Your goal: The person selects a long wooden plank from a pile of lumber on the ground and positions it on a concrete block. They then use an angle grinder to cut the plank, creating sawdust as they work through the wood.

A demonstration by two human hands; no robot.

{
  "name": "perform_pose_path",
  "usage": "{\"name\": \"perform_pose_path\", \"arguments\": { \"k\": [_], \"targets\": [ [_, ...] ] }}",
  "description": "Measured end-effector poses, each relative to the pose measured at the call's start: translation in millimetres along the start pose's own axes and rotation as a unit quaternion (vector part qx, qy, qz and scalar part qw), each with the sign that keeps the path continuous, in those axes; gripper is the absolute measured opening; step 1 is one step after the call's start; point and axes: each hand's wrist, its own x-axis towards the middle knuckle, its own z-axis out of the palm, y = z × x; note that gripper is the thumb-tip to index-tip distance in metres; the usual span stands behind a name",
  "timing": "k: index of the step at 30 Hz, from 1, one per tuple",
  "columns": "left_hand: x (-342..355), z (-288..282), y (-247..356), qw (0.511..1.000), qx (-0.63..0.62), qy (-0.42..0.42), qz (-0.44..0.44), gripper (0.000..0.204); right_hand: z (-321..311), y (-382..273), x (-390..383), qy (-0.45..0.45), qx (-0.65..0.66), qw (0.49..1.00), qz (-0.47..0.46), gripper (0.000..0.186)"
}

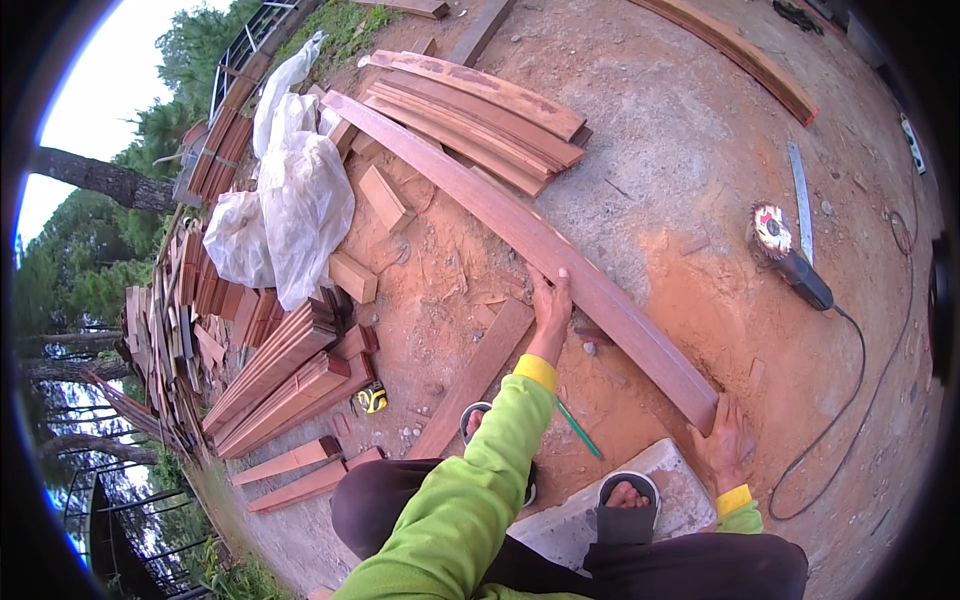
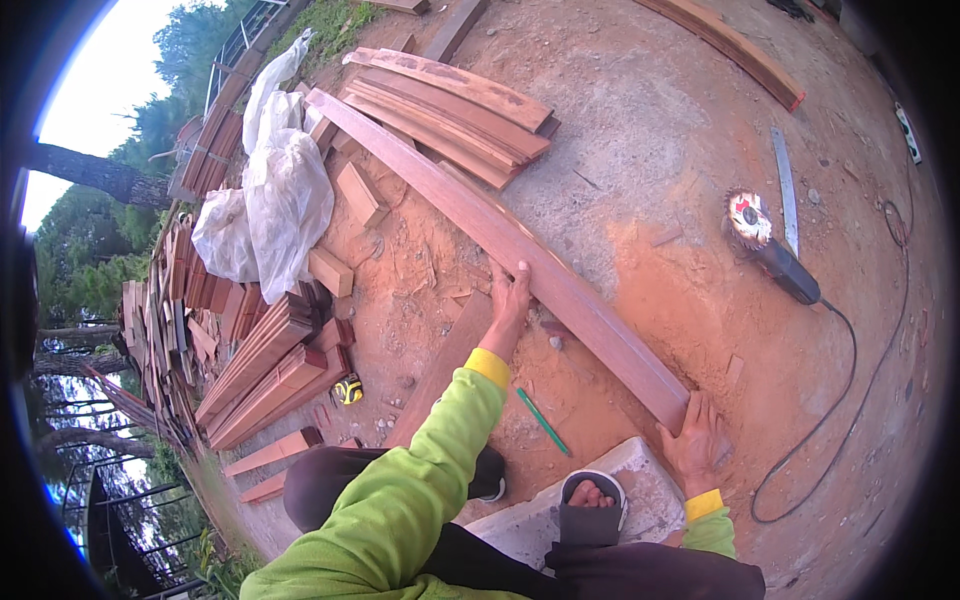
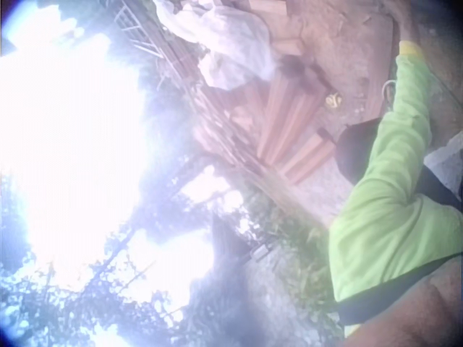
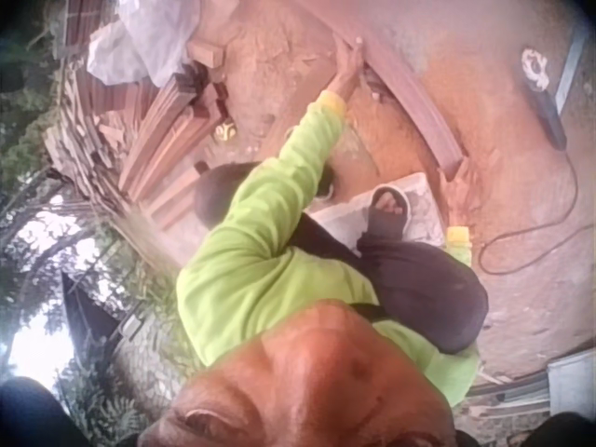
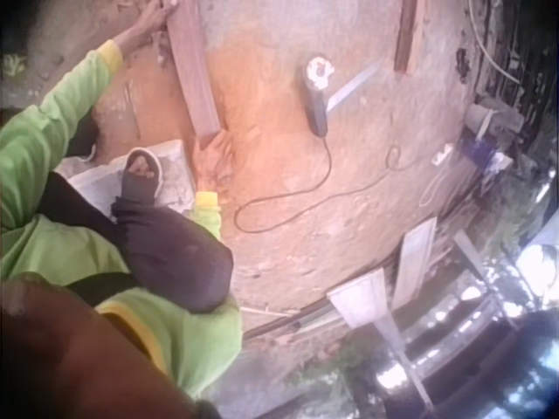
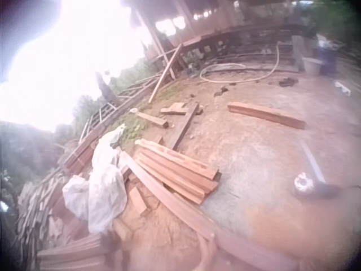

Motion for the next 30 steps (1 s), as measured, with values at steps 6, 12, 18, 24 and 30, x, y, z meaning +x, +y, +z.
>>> {"name": "perform_pose_path", "arguments": {
  "k": [6,12,18,24,30],
  "targets": [
    [6,-14,-9,0.999,0.032,0.014,0.010,0.070,-2,-9,11,-0.055,0.031,0.998,0.027,0.084],
    [-5,19,33,0.992,-0.005,-0.011,-0.124,0.055,-2,17,9,-0.040,0.047,0.998,0.029,0.075],
    [9,-6,-2,0.996,0.009,0.016,-0.090,0.056,-19,-2,21,-0.074,0.039,0.996,-0.025,0.075],
    [3,-5,15,0.993,-0.091,0.003,-0.070,0.059,-10,-1,20,-0.063,0.030,0.998,-0.006,0.070],
    [-7,-15,9,0.992,-0.051,-0.024,-0.111,0.054,-6,14,20,-0.019,0.046,0.999,-0.020,0.071]
  ]
}}
